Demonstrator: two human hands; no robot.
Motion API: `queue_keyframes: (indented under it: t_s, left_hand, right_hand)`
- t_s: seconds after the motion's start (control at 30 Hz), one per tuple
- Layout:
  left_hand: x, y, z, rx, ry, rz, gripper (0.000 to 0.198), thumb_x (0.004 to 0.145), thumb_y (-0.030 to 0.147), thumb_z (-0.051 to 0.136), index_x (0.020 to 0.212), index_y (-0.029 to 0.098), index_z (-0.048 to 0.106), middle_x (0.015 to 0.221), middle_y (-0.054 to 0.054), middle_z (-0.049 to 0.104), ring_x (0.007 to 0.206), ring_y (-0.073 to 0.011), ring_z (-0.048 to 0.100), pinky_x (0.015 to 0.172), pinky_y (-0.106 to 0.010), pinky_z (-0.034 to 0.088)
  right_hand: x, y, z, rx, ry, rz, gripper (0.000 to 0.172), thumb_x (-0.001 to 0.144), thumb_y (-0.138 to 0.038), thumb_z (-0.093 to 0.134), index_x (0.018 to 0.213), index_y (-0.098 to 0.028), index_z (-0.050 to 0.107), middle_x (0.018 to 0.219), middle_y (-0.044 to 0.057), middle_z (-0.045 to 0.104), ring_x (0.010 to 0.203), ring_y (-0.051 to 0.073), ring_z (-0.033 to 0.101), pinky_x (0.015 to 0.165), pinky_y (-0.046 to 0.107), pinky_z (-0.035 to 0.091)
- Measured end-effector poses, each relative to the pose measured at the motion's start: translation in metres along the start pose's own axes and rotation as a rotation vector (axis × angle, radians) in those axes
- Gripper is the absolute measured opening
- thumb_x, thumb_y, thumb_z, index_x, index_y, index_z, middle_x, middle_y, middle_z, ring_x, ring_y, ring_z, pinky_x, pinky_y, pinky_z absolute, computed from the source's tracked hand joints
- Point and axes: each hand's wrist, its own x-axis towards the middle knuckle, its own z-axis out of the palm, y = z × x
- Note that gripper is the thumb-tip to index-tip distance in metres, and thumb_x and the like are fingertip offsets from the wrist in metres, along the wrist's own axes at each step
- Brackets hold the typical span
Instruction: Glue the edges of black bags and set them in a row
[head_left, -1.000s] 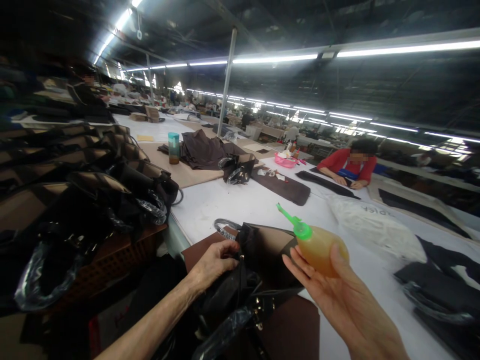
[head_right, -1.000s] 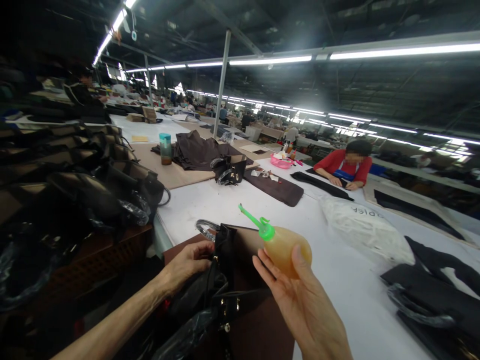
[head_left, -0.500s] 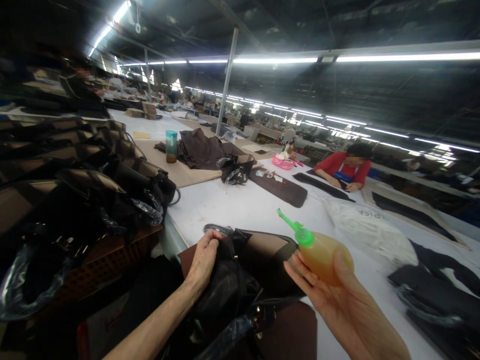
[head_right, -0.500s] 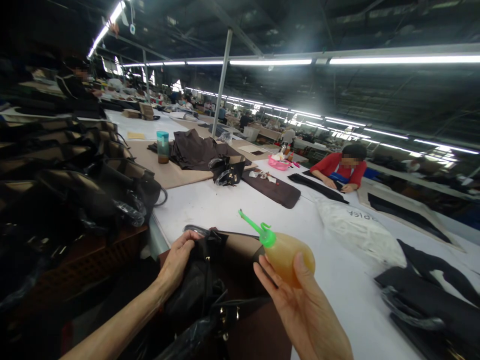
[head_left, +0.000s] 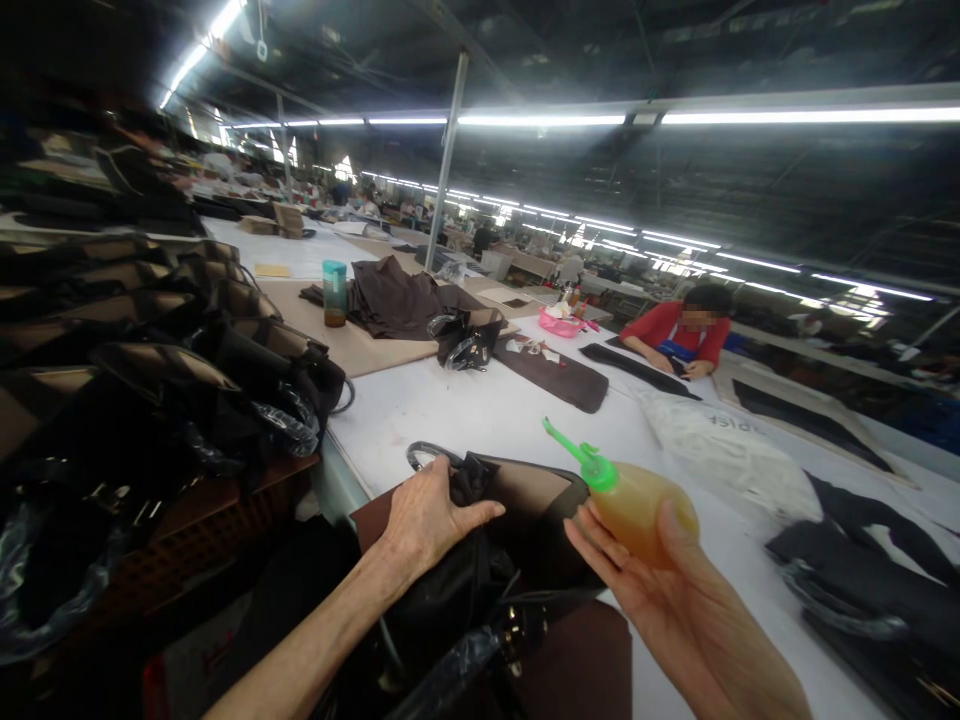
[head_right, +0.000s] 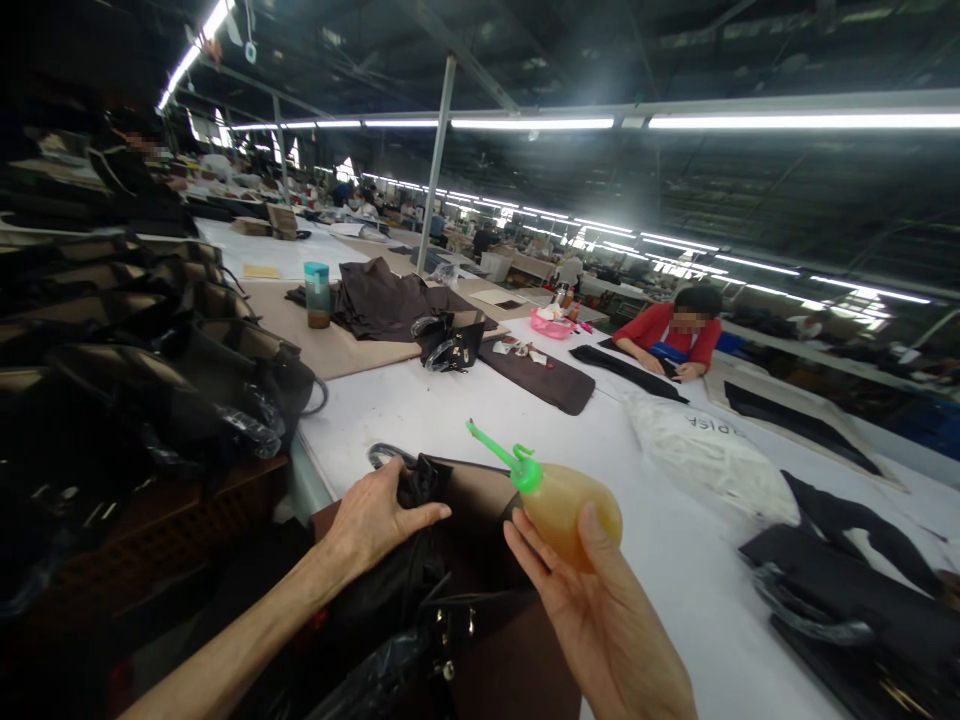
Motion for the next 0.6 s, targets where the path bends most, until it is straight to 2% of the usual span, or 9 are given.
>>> queue_keyframes:
  t_s: [0.1, 0.27, 0.37, 0.5, 0.6]
  left_hand:
    - [0.007, 0.005, 0.001, 0.195, -0.034, -0.035, 0.058, 0.064, 0.069, 0.054, 0.088, 0.015, 0.055, 0.079, -0.013, 0.065, 0.076, -0.0328, 0.062, 0.062, -0.036, 0.042]
    - [0.015, 0.006, 0.009, 0.331, 0.014, -0.041, 0.05, 0.073, 0.061, 0.051, 0.092, 0.015, 0.058, 0.084, -0.015, 0.066, 0.082, -0.0322, 0.062, 0.067, -0.037, 0.043]
    - [0.016, 0.007, 0.014, 0.304, 0.035, -0.068, 0.044, 0.077, 0.056, 0.048, 0.089, 0.016, 0.059, 0.083, -0.014, 0.066, 0.083, -0.031, 0.062, 0.07, -0.037, 0.043]
    - [0.016, 0.009, 0.025, 0.18, 0.091, -0.092, 0.029, 0.08, 0.039, 0.045, 0.088, 0.014, 0.058, 0.085, -0.015, 0.065, 0.081, -0.0317, 0.062, 0.071, -0.04, 0.043]
    - [0.018, 0.006, 0.033, 0.078, 0.11, -0.065, 0.024, 0.079, 0.026, 0.042, 0.093, 0.011, 0.055, 0.088, -0.016, 0.064, 0.081, -0.0294, 0.061, 0.072, -0.038, 0.043]
  right_hand:
    - [0.002, 0.001, -0.002, -0.015, -0.02, -0.004, 0.039, 0.076, -0.029, 0.07, 0.109, -0.017, 0.054, 0.107, 0.011, 0.063, 0.104, 0.03, 0.057, 0.089, 0.051, 0.047]
    - [0.002, 0.004, 0.001, -0.076, -0.068, -0.023, 0.038, 0.08, -0.029, 0.067, 0.111, -0.012, 0.053, 0.108, 0.012, 0.063, 0.113, 0.033, 0.049, 0.092, 0.05, 0.045]
    - [0.002, 0.006, 0.001, -0.104, -0.088, -0.008, 0.035, 0.081, -0.029, 0.065, 0.109, -0.01, 0.056, 0.107, 0.013, 0.064, 0.113, 0.034, 0.05, 0.092, 0.05, 0.046]
    - [0.004, 0.006, -0.001, -0.119, -0.091, -0.018, 0.03, 0.081, -0.029, 0.065, 0.103, -0.011, 0.06, 0.103, 0.013, 0.066, 0.106, 0.033, 0.055, 0.09, 0.051, 0.047]
    - [0.005, 0.005, -0.003, -0.109, -0.079, -0.015, 0.028, 0.08, -0.03, 0.065, 0.101, -0.011, 0.062, 0.099, 0.013, 0.067, 0.1, 0.032, 0.059, 0.09, 0.051, 0.047]
